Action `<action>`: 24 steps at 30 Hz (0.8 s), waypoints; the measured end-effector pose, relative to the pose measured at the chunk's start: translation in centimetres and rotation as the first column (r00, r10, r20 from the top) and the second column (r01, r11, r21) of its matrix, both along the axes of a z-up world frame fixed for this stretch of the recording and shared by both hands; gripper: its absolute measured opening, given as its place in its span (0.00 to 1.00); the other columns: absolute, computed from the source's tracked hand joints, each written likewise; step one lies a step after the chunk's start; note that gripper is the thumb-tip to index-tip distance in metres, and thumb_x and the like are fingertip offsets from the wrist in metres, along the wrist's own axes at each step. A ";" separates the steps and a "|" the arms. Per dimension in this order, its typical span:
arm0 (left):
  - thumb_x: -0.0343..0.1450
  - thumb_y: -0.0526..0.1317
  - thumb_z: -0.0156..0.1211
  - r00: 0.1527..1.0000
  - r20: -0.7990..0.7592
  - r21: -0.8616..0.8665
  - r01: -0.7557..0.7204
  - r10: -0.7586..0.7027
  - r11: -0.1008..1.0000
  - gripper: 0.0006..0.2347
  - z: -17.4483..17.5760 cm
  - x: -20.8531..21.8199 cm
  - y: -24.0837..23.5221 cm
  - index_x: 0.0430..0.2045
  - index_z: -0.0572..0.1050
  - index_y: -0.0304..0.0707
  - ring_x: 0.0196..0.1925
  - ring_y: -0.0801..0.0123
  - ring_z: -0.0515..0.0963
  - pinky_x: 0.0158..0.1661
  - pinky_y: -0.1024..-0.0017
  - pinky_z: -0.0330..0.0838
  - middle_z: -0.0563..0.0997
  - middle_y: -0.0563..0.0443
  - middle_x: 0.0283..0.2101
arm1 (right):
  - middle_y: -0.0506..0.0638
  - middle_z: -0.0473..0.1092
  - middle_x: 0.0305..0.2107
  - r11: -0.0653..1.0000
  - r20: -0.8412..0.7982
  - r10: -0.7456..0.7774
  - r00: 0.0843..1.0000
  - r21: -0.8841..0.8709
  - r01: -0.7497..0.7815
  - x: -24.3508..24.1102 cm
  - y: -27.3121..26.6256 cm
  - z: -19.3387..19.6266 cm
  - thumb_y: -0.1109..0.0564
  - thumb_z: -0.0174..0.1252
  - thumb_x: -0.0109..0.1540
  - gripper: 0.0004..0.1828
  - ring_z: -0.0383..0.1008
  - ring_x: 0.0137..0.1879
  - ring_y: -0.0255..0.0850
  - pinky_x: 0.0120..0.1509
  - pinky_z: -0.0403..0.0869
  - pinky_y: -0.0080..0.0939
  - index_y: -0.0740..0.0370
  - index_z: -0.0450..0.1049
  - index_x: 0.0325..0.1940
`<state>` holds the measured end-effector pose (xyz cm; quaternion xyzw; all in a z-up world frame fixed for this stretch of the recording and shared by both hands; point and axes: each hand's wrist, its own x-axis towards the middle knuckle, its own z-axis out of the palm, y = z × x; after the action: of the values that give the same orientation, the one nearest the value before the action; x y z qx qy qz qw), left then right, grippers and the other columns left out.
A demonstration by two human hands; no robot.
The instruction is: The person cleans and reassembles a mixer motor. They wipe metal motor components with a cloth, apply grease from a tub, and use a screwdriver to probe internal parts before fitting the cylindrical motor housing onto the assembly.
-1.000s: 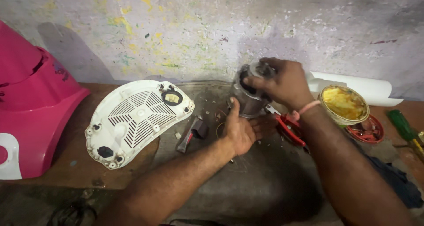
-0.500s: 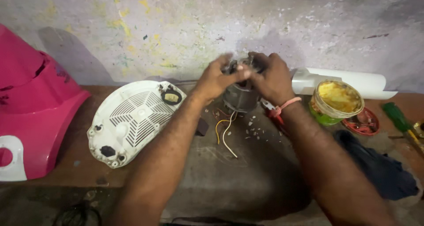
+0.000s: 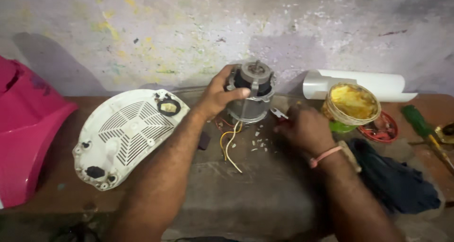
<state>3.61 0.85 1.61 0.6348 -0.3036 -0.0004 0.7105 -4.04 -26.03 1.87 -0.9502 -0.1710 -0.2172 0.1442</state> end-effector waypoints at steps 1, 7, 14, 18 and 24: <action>0.67 0.43 0.69 1.000 0.007 -0.010 -0.006 0.006 1.000 0.30 -0.2 0.2 0.2 0.62 0.66 0.32 0.62 0.63 0.74 0.64 0.65 0.66 0.77 0.45 0.58 | 0.63 0.76 0.40 0.997 0.047 0.030 0.998 -0.069 -0.027 0.0 0.1 -0.5 0.45 0.69 0.47 0.24 0.77 0.39 0.62 0.41 0.75 0.59 0.61 0.79 0.41; 0.69 0.44 0.60 0.999 0.029 -0.037 -0.044 0.045 0.998 0.32 -1.3 1.1 0.5 0.69 0.60 0.34 0.70 0.61 0.66 0.68 0.64 0.58 0.70 0.42 0.66 | 0.63 0.75 0.33 0.974 -0.114 -0.204 0.972 -0.120 0.190 0.4 -0.1 -1.6 0.41 0.63 0.61 0.24 0.77 0.38 0.62 0.42 0.74 0.60 0.65 0.72 0.44; 0.68 0.46 0.56 0.973 -0.169 0.038 -0.153 0.157 0.988 0.29 -1.9 1.3 0.9 0.65 0.58 0.42 0.63 0.58 0.69 0.62 0.61 0.63 0.71 0.43 0.60 | 0.63 0.76 0.30 0.970 -0.184 -0.240 0.953 0.003 0.245 0.9 -0.3 -1.7 0.42 0.65 0.56 0.26 0.77 0.38 0.61 0.44 0.75 0.59 0.66 0.73 0.45; 0.69 0.44 0.57 0.985 -0.164 -0.141 -0.078 0.054 0.987 0.26 -1.9 1.7 1.1 0.63 0.62 0.39 0.62 0.56 0.69 0.61 0.60 0.63 0.73 0.40 0.58 | 0.62 0.75 0.31 0.842 -0.419 -0.057 0.906 0.467 0.269 0.6 -2.1 -0.3 0.50 0.62 0.57 0.22 0.77 0.36 0.57 0.41 0.75 0.57 0.69 0.74 0.48; 0.70 0.45 0.54 0.983 -0.184 -0.142 -0.054 0.027 0.988 0.28 -2.1 1.4 0.8 0.67 0.59 0.42 0.64 0.59 0.69 0.63 0.61 0.63 0.73 0.42 0.61 | 0.55 0.73 0.39 0.057 -0.287 0.589 0.756 0.947 0.315 -0.1 -1.2 1.6 0.55 0.54 0.58 0.22 0.78 0.39 0.47 0.39 0.79 0.51 0.62 0.68 0.56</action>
<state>4.98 1.63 -0.47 0.5844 -0.2238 -0.0216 0.7797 -4.13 -27.20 3.50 -0.5703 -0.0156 0.0754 0.8178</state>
